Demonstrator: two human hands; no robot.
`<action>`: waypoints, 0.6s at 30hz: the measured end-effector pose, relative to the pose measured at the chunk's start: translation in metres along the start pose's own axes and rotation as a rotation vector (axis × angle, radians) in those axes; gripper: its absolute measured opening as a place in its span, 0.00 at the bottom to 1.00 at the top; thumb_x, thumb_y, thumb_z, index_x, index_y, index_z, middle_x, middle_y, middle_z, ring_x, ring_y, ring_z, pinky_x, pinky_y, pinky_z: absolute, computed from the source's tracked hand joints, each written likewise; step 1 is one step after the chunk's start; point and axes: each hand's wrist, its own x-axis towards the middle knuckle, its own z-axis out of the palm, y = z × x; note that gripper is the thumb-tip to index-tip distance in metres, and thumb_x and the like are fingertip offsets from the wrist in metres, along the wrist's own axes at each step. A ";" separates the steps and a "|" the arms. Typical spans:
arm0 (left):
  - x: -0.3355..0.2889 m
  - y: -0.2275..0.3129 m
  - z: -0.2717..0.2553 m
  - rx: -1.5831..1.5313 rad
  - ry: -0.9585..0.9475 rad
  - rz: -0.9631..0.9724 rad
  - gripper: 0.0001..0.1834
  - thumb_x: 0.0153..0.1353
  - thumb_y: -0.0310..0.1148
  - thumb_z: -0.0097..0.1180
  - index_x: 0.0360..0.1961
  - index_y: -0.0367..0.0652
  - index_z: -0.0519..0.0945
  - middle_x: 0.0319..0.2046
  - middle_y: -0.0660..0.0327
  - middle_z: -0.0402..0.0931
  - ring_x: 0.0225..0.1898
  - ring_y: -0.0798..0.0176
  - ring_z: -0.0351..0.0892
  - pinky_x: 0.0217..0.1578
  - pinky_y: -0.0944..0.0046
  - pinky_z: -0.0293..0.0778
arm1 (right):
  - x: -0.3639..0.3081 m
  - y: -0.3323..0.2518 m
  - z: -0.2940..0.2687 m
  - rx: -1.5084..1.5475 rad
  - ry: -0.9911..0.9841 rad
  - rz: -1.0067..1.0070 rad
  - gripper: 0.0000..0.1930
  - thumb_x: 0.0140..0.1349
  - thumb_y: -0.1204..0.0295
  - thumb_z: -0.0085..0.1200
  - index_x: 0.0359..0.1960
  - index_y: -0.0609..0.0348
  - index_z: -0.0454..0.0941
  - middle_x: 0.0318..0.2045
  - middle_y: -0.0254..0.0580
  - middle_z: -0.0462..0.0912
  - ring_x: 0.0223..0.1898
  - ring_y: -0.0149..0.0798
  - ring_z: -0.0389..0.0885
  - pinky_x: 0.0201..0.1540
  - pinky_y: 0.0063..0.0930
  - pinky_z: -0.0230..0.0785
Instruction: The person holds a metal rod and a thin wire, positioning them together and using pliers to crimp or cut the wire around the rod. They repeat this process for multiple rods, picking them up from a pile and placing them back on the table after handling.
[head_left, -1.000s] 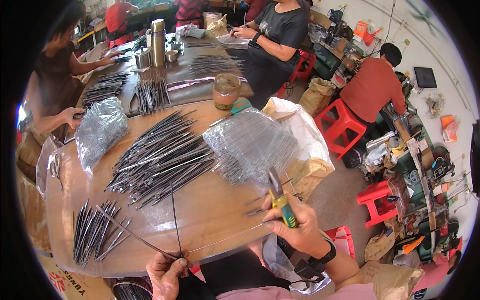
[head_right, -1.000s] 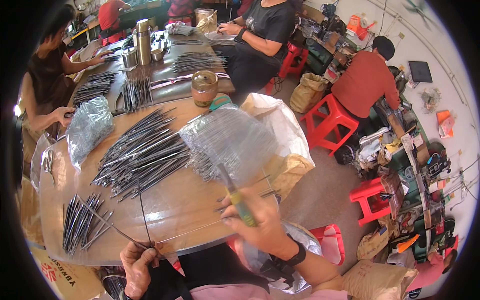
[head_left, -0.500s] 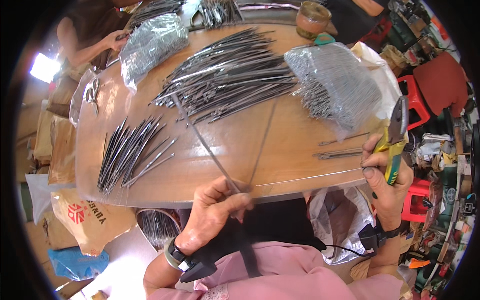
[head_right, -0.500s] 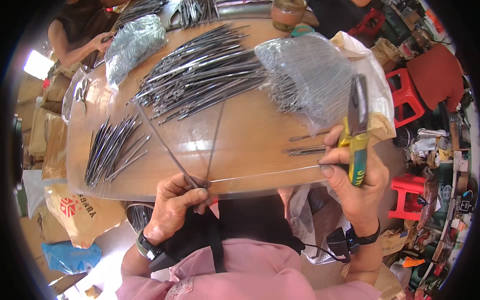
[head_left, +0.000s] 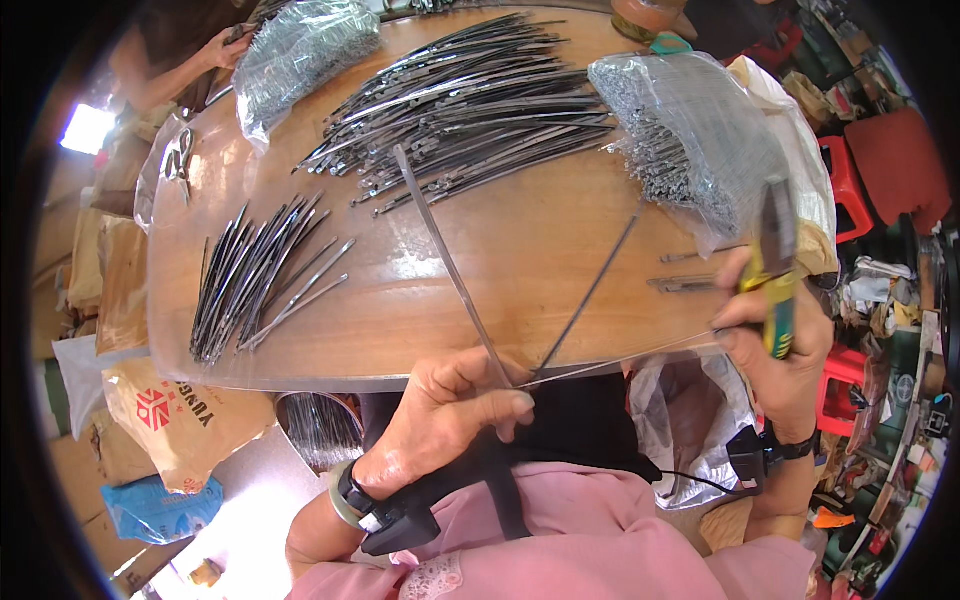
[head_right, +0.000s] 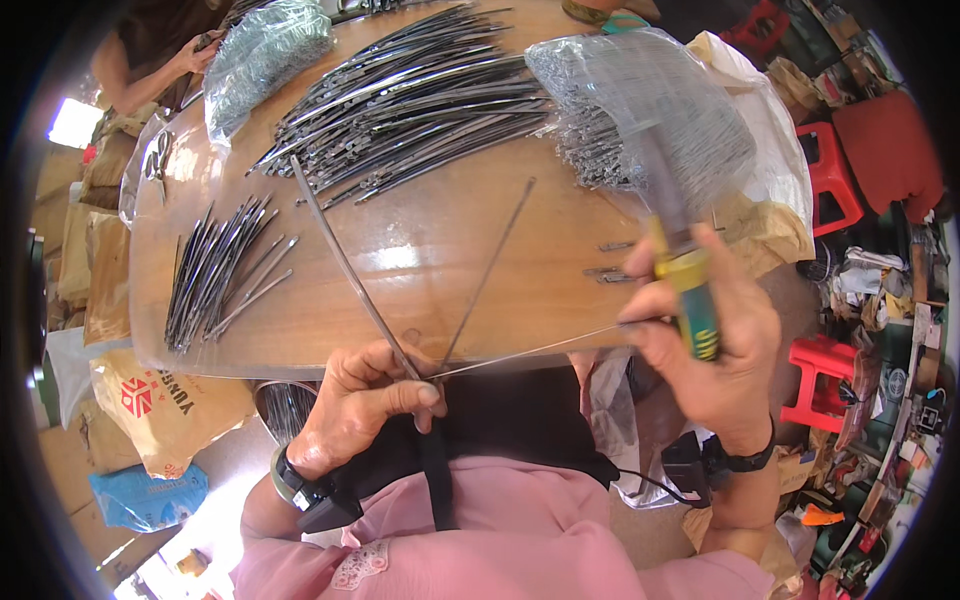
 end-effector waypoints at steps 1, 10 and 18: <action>-0.002 0.007 0.005 0.006 -0.007 -0.063 0.02 0.60 0.20 0.60 0.31 0.34 0.78 0.25 0.59 0.81 0.23 0.70 0.78 0.27 0.72 0.72 | 0.002 0.002 0.000 -0.071 -0.080 -0.091 0.13 0.48 0.78 0.66 0.37 0.64 0.81 0.41 0.48 0.81 0.39 0.44 0.82 0.40 0.28 0.74; 0.002 0.011 0.007 0.036 -0.098 -0.351 0.06 0.58 0.19 0.61 0.37 0.28 0.79 0.26 0.52 0.81 0.24 0.64 0.80 0.32 0.68 0.76 | 0.032 -0.008 0.046 -0.257 -0.342 -0.341 0.14 0.41 0.75 0.64 0.32 0.65 0.78 0.40 0.46 0.76 0.43 0.47 0.76 0.55 0.51 0.58; -0.003 0.005 0.003 0.056 -0.119 -0.337 0.06 0.59 0.20 0.59 0.38 0.29 0.80 0.29 0.55 0.81 0.26 0.66 0.80 0.31 0.70 0.75 | 0.023 0.003 0.057 -0.230 -0.409 -0.267 0.12 0.42 0.78 0.62 0.32 0.65 0.79 0.39 0.46 0.76 0.41 0.48 0.74 0.53 0.45 0.61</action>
